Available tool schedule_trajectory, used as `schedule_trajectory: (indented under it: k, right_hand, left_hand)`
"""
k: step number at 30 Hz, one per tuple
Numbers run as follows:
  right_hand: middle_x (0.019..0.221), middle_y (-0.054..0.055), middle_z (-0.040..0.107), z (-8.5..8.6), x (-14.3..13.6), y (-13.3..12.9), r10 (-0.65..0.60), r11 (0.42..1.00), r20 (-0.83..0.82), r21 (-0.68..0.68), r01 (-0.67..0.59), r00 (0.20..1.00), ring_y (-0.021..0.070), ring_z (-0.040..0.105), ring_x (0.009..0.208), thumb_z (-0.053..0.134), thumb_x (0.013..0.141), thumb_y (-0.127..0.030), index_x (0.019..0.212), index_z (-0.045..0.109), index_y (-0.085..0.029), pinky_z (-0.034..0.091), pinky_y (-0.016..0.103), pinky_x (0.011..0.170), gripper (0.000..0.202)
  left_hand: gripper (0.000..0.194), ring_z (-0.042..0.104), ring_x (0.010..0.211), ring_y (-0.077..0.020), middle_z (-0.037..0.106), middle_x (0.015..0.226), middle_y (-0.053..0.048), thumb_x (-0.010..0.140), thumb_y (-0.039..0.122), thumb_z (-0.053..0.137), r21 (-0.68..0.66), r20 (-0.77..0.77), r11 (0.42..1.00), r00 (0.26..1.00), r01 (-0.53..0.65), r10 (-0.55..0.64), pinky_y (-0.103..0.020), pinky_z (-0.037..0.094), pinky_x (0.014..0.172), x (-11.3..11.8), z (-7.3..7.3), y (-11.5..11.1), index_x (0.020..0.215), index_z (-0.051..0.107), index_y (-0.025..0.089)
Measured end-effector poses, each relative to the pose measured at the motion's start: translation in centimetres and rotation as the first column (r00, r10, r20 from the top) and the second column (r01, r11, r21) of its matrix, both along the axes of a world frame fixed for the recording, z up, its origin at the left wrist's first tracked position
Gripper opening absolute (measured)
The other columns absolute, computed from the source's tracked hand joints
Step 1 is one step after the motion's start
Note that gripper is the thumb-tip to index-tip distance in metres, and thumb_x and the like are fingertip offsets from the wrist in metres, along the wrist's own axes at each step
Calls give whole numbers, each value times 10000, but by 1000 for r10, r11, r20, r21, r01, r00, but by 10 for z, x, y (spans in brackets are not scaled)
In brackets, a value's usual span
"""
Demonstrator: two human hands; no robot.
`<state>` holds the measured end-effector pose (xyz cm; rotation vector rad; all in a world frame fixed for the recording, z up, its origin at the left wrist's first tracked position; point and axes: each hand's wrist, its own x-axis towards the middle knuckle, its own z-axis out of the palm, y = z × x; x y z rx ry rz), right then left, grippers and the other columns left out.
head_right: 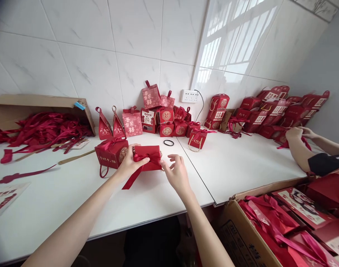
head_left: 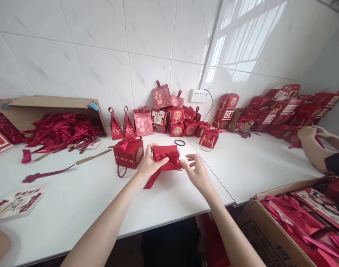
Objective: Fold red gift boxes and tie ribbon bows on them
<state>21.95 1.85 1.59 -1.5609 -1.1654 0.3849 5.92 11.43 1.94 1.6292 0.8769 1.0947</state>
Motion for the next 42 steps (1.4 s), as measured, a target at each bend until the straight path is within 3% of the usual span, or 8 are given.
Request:
schedule_trajectory:
  k: [4, 14, 19, 25, 28, 33, 36, 42]
  right_hand:
    - [695, 35, 590, -1, 2, 11, 195, 958, -161, -179, -223, 968, 144, 530, 585, 541, 769, -519, 690, 521, -188, 437, 225, 381, 341]
    - [637, -20, 492, -13, -5, 2, 237, 953, -379, -87, -289, 895, 123, 499, 666, 691, 657, -539, 615, 512, -168, 613, 357, 663, 415]
    - [699, 15, 556, -17, 0, 0, 279, 938, -311, -115, -327, 909, 156, 548, 710, 643, 703, -562, 660, 519, -174, 576, 351, 665, 409]
    - [757, 32, 588, -2, 6, 9, 51, 999, 33, 17, -52, 998, 178, 563, 708, 535, 795, -551, 783, 526, -193, 469, 316, 641, 358]
    - [693, 19, 576, 13, 1, 26, 145, 989, 117, 13, -148, 982, 172, 557, 656, 512, 807, -544, 696, 482, -207, 435, 285, 587, 356]
    - [518, -43, 449, 21, -8, 50, 169, 985, 197, -49, -163, 966, 131, 443, 469, 519, 806, -489, 624, 343, -230, 314, 248, 458, 362]
    - [507, -49, 425, 12, -8, 54, 149, 987, 184, 29, -157, 972, 121, 406, 454, 493, 822, -430, 629, 364, -228, 309, 249, 458, 307]
    - [541, -35, 488, -9, -7, 51, 215, 970, -54, 131, -206, 975, 112, 410, 444, 488, 829, -516, 665, 392, -225, 325, 249, 434, 348]
  left_hand:
    - [581, 628, 849, -181, 607, 885, 15, 617, 322, 738, 11, -6, 1000, 1000, -6, 6, -349, 461, 834, 0, 1, 0, 1062, 373, 245]
    - [547, 632, 916, -194, 605, 952, -10, 632, 312, 734, 42, -1, 999, 1000, -24, 24, -361, 463, 861, 2, -4, 2, 1049, 388, 235]
    - [538, 616, 1003, -221, 603, 1029, -45, 645, 310, 728, 64, -11, 997, 999, -42, 42, -386, 459, 899, 1, -6, 4, 1062, 396, 233]
    - [613, 555, 1144, -247, 551, 1198, -91, 673, 372, 724, 139, 0, 988, 997, -74, 75, -406, 451, 952, 1, -13, 7, 1166, 381, 249]
    - [663, 439, 1283, -253, 468, 1317, -108, 654, 349, 742, 230, 67, 961, 987, -155, 143, -397, 426, 999, 3, -14, 6, 1191, 364, 257]
    - [239, 526, 1169, -221, 520, 1275, -93, 765, 324, 647, 351, 48, 920, 984, -175, 169, -357, 470, 908, 1, -12, 4, 904, 480, 224]
    - [156, 568, 1052, -205, 550, 1208, -94, 825, 304, 571, 417, 7, 876, 964, -244, 266, -353, 471, 861, 1, -13, 3, 754, 471, 208]
    - [167, 512, 1133, -219, 549, 1083, -89, 850, 298, 537, 501, 16, 803, 930, -324, 366, -356, 437, 908, 5, -18, 1, 734, 448, 217]
